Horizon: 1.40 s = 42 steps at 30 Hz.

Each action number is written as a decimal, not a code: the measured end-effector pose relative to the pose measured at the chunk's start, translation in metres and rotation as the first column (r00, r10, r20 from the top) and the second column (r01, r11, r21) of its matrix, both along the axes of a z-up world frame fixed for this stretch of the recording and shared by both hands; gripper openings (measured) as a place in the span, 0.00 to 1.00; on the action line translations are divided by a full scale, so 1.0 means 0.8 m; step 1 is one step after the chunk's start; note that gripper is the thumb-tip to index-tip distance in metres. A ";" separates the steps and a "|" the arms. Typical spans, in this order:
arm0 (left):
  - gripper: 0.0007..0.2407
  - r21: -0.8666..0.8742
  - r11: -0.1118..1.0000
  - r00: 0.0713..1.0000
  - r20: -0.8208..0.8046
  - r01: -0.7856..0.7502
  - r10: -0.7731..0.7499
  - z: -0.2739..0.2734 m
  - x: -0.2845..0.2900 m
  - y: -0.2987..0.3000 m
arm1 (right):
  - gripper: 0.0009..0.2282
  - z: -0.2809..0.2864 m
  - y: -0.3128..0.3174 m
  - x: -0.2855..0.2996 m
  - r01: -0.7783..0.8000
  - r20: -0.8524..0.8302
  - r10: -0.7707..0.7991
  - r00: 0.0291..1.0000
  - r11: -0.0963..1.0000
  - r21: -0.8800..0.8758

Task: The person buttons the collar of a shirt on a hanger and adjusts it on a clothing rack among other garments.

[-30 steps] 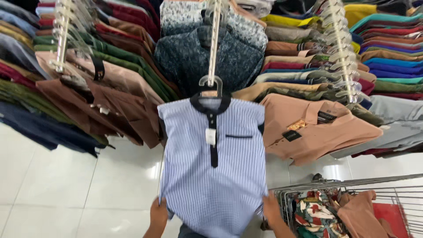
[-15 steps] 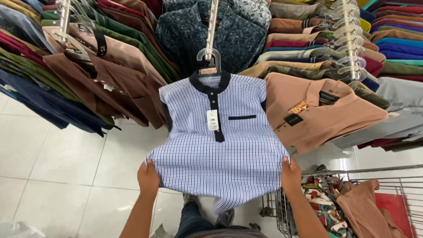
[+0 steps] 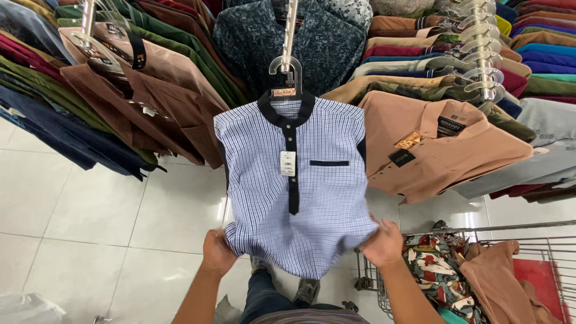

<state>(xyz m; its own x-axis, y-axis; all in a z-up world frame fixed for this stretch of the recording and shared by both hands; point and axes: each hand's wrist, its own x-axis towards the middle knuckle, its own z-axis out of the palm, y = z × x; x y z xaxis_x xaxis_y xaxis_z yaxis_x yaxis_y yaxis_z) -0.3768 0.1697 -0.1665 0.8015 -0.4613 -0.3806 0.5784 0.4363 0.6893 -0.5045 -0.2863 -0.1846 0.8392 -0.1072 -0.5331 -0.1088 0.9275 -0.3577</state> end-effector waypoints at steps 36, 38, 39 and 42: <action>0.12 0.466 0.656 0.788 0.174 -0.594 0.590 -0.031 0.054 0.038 | 0.12 0.093 0.024 0.069 -0.091 -0.258 -0.189 0.948 0.615 -0.784; 0.11 0.446 0.696 0.808 0.121 -0.564 0.577 0.014 0.040 0.032 | 0.13 0.067 0.001 0.059 -0.092 -0.249 -0.131 0.960 0.689 -0.719; 0.11 0.419 0.735 0.826 0.069 -0.533 0.560 0.036 0.035 0.028 | 0.15 0.054 -0.011 0.055 -0.094 -0.230 -0.078 0.970 0.754 -0.650; 0.20 0.534 0.751 0.910 0.092 -0.389 0.405 0.006 0.021 0.038 | 0.30 0.074 -0.009 0.050 -0.354 -0.408 0.119 0.905 0.743 -0.568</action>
